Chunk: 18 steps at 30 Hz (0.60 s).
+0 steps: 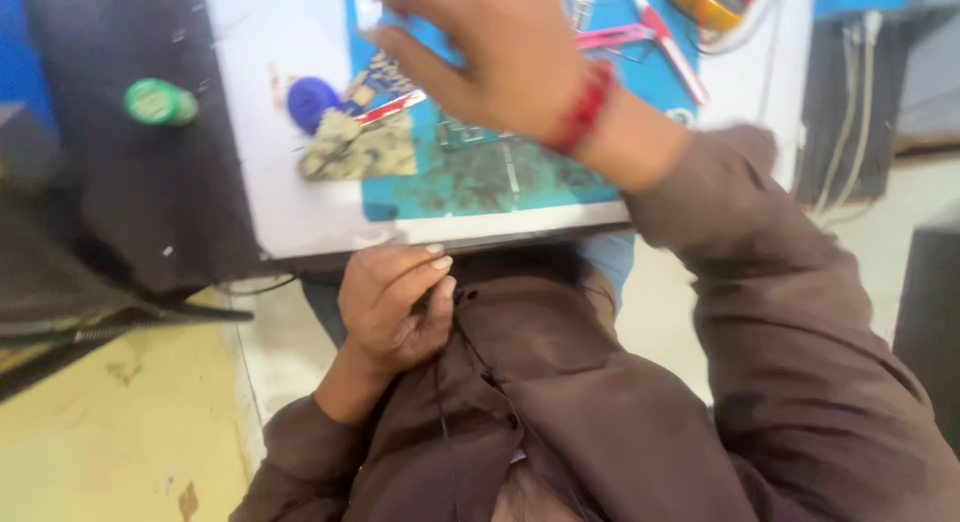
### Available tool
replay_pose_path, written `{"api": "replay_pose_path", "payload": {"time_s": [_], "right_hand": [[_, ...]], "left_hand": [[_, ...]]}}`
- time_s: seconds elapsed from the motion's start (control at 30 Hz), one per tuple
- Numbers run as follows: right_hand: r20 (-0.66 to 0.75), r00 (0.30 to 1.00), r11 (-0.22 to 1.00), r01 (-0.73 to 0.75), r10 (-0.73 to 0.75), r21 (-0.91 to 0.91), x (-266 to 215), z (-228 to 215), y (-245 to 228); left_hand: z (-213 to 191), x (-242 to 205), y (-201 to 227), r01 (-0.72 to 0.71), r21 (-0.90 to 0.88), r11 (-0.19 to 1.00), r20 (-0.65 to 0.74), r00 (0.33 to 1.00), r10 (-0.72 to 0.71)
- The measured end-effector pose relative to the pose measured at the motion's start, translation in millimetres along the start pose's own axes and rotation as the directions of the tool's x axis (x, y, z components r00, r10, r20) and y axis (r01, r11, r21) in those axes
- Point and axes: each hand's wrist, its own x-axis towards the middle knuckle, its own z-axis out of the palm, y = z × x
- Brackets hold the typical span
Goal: The person cleans a small green circuit board using a cloth, a toothbrush, and a pink marker. They wipe the board, brush its surface, mark a spot, and then use a soldering iron and a green tool to work on specific areas.
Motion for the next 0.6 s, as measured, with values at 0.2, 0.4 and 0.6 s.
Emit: {"api": "replay_pose_path", "payload": {"time_s": [0.2,0.4,0.6], "right_hand": [[-0.120,0.913,0.891,-0.407,0.390,-0.202,-170.5,-145.2,67.3],[-0.239,0.658,0.514,-0.725,0.714,-0.459,-269.7,-230.7,112.4],[-0.279,0.516,0.341,-0.802,0.810,-0.490,-323.8,-245.0,156.8]], "left_hand": [[20.6,28.4,-13.7,-0.021,0.021,1.000,0.070,0.997,0.019],[44.8,44.3,-27.5,-0.007,0.043,0.999,0.055,0.998,0.004],[48.0,37.9,-26.9,0.019,0.109,0.994,0.048,0.999,-0.024]]}}
